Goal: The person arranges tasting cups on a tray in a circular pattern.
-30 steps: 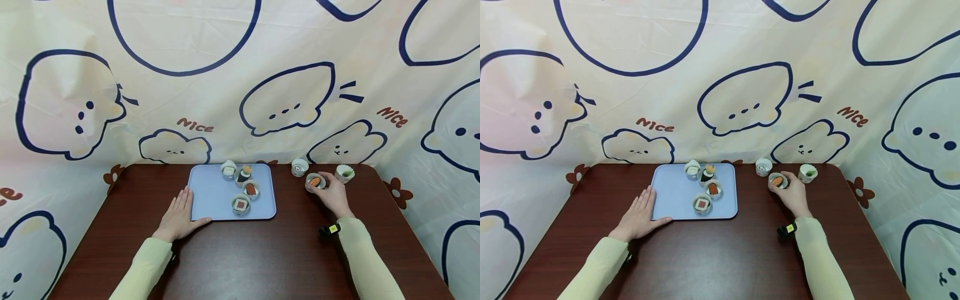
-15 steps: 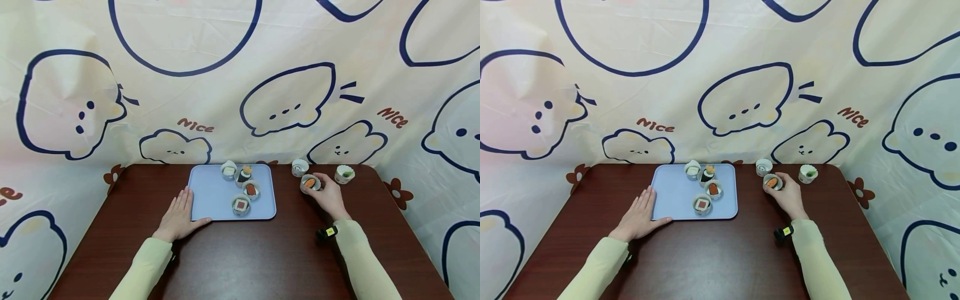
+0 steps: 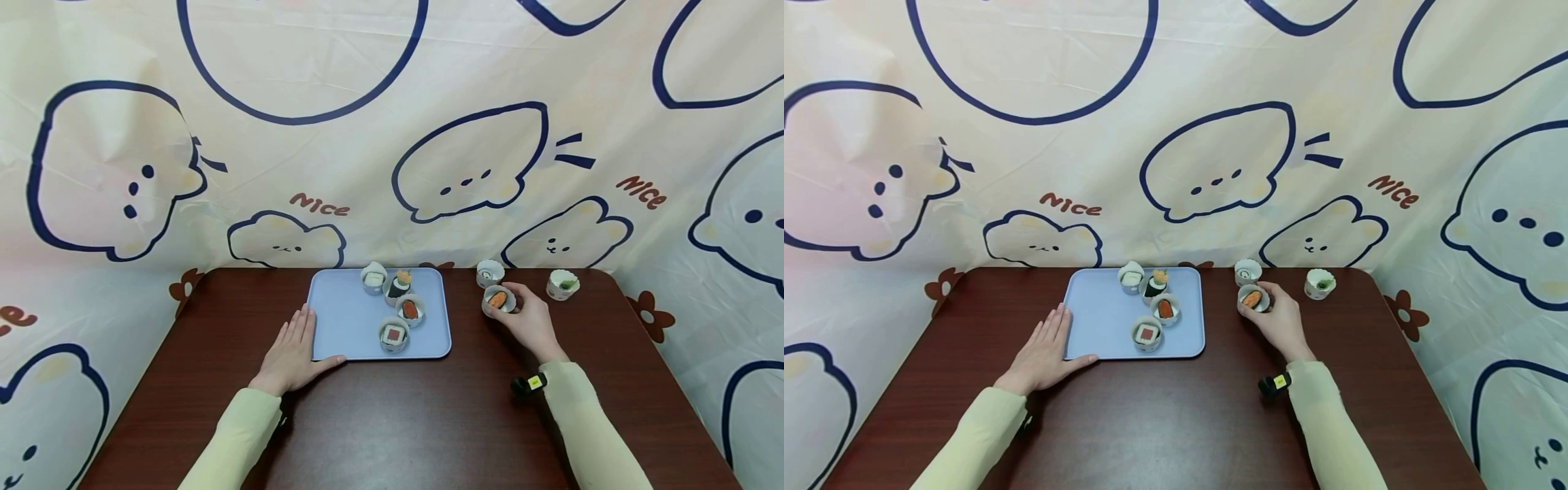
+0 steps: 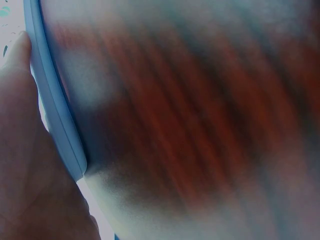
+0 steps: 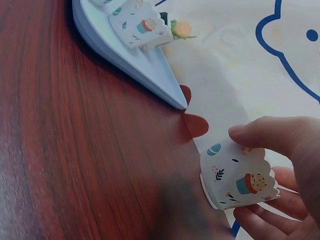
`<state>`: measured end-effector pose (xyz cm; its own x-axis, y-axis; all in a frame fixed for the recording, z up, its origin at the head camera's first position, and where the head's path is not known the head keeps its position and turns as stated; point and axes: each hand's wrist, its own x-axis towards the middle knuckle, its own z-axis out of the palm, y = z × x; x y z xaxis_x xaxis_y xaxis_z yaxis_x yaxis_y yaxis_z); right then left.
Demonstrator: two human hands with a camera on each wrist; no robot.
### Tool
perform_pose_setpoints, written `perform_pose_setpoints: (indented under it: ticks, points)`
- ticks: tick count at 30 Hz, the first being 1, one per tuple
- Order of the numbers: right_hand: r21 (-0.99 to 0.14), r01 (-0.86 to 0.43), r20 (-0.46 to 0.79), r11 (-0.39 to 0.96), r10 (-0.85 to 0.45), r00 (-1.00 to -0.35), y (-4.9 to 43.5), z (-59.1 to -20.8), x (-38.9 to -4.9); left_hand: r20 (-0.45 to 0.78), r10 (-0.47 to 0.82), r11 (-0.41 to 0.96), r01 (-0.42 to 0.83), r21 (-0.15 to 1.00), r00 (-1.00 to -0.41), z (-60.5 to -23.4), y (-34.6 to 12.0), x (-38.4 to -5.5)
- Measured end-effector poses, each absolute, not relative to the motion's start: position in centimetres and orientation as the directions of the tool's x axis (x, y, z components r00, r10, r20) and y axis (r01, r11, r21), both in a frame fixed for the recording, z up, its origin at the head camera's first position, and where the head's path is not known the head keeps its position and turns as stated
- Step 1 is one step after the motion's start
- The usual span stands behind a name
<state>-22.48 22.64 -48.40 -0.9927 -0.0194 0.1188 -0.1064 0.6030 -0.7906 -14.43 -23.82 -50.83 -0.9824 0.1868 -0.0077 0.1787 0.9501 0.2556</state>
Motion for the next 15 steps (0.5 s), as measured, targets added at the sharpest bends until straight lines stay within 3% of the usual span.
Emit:
perform_pose_setpoints:
  ticks: [15]
  points:
    - [-0.802, -0.130, 0.116, 0.583, -0.060, -0.991, 21.3, -48.2, -22.2, -0.023, 0.183, 0.955, 0.172, 0.240, -0.983, -50.6, -23.8, -14.4]
